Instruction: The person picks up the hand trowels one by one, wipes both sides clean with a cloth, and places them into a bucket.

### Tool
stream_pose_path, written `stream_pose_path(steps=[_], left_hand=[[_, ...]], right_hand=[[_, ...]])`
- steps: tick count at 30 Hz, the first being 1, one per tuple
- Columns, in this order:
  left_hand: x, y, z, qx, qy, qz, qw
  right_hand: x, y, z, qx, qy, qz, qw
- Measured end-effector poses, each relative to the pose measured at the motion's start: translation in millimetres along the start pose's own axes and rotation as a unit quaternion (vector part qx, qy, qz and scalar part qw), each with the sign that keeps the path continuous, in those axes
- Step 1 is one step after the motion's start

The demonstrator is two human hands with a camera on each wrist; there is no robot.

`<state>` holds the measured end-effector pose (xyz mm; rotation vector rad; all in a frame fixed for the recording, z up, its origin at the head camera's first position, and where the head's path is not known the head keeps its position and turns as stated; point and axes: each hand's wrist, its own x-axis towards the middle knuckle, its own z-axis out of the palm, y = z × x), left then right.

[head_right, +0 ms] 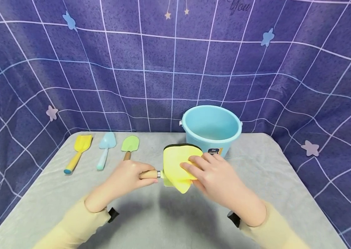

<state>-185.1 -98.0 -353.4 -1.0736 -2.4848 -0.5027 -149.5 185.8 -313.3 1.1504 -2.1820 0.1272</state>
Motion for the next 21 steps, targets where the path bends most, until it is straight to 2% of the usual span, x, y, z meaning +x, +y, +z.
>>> stream_pose_path(steps=[3, 8, 12, 15, 21], left_hand=[[2.9, 0.1, 7.1, -0.002, -0.008, 0.001, 1.0], [7.1, 0.6, 17.1, 0.018, 0.001, -0.003, 0.9998], [8.5, 0.3, 22.6, 0.016, -0.013, -0.014, 0.9997], [8.3, 0.4, 24.3, 0.013, -0.027, -0.017, 0.9994], [5.3, 1.8, 21.7, 0.007, -0.034, -0.003, 0.9994]], right_hand=[[2.8, -3.2, 7.0, 0.001, 0.0, -0.005, 1.0], [6.1, -6.0, 19.9, -0.009, -0.004, -0.017, 0.9998], [6.1, -6.3, 31.3, -0.022, -0.02, -0.023, 0.9993], [4.9, -6.6, 39.3, -0.028, -0.029, -0.027, 0.9988], [1.9, -7.9, 51.2, -0.025, -0.042, -0.037, 0.9981]])
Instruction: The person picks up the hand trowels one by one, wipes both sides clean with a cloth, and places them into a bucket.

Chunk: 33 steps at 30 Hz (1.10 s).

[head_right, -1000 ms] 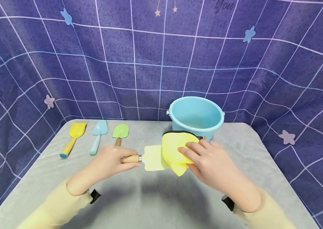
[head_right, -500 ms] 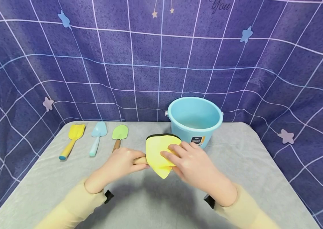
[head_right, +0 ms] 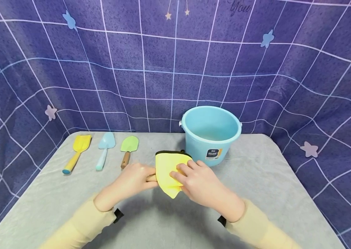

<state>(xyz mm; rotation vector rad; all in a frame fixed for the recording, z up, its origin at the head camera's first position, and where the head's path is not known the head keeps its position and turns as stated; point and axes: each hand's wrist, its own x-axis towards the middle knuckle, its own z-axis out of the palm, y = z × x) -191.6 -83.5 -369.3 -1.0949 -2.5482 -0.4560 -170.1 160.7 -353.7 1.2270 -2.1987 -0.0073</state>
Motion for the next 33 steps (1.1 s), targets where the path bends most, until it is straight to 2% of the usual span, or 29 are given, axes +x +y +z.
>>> stream_pose_path(steps=[7, 12, 22, 33], left_hand=[[-5.0, -5.0, -0.5, 0.013, 0.015, -0.002, 0.9998], [-6.4, -8.7, -4.9, 0.012, 0.011, -0.003, 0.9999], [-14.3, -15.3, -9.8, 0.009, 0.012, -0.022, 0.9997], [-21.6, -26.0, -9.9, 0.007, 0.023, -0.02, 0.9995]], right_hand=[[1.5, 0.4, 2.0, -0.005, -0.028, 0.006, 0.9996], [-0.7, 4.0, 3.1, -0.018, -0.042, 0.009, 0.9989], [-14.0, 10.4, 8.4, -0.012, -0.034, 0.014, 0.9993], [-29.2, 21.4, 6.3, -0.005, -0.013, 0.016, 0.9998]])
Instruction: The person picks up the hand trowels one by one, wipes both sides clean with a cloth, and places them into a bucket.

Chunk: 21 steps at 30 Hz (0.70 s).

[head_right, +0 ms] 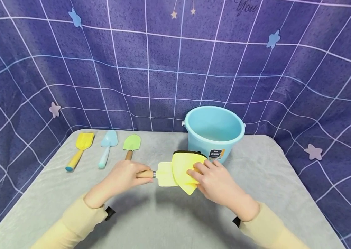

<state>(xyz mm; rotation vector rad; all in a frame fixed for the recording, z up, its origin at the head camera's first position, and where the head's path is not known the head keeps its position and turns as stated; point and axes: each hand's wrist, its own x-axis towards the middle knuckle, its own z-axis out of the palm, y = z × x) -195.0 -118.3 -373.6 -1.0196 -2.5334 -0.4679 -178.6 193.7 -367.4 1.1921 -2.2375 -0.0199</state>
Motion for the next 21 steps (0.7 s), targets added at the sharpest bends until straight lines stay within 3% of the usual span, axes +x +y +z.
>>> stream_pose_path(steps=[11, 16, 21], left_hand=[[-3.3, -11.6, -10.1, 0.023, -0.004, 0.017, 0.9996], [-4.9, -14.4, -19.5, 0.023, -0.02, 0.007, 0.9995], [-8.3, -17.3, -25.4, 0.006, -0.017, 0.001, 0.9998]], right_hand=[[-8.2, 9.3, -3.6, -0.003, 0.001, -0.002, 1.0], [-9.8, 12.4, -5.5, -0.004, 0.003, 0.001, 1.0], [-11.5, 16.6, -8.0, -0.004, 0.007, 0.008, 0.9999]])
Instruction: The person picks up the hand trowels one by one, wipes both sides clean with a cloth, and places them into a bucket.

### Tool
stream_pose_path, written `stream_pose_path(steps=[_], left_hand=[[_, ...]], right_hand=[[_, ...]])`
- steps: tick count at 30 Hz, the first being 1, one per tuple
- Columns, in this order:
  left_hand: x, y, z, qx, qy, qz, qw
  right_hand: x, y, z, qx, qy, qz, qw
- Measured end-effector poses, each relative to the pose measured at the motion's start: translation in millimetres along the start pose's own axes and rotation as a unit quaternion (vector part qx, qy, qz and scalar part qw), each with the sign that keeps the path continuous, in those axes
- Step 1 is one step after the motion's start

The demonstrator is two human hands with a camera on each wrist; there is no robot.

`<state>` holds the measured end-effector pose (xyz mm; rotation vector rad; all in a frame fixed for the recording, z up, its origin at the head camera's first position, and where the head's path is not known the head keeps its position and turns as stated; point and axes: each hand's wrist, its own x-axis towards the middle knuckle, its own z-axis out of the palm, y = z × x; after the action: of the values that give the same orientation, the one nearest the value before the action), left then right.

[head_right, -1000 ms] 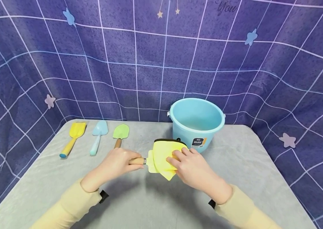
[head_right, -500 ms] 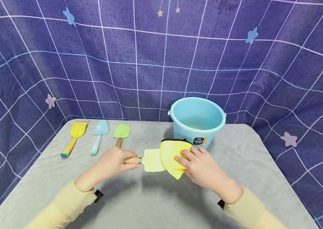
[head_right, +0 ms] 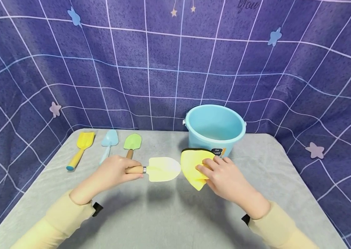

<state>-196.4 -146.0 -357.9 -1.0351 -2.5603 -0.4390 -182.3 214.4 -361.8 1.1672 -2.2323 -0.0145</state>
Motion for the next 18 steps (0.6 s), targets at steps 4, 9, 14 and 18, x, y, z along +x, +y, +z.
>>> stream_pose_path(steps=[4, 9, 14, 18], left_hand=[[-2.2, -1.9, -1.2, -0.017, -0.001, -0.002, 0.9998], [-2.7, -1.2, -2.5, -0.024, -0.021, -0.017, 0.9994], [2.2, 2.1, -2.4, -0.017, -0.039, -0.029, 0.9987], [8.7, 5.7, -0.1, -0.007, -0.045, -0.025, 0.9986]], right_hand=[[0.2, 2.0, -5.1, -0.001, 0.004, 0.004, 1.0], [6.8, 0.4, -15.9, 0.002, 0.009, 0.019, 0.9998], [20.1, -1.5, -27.1, 0.008, 0.025, 0.033, 0.9991], [33.5, -6.0, -35.1, 0.006, 0.036, 0.032, 0.9988]])
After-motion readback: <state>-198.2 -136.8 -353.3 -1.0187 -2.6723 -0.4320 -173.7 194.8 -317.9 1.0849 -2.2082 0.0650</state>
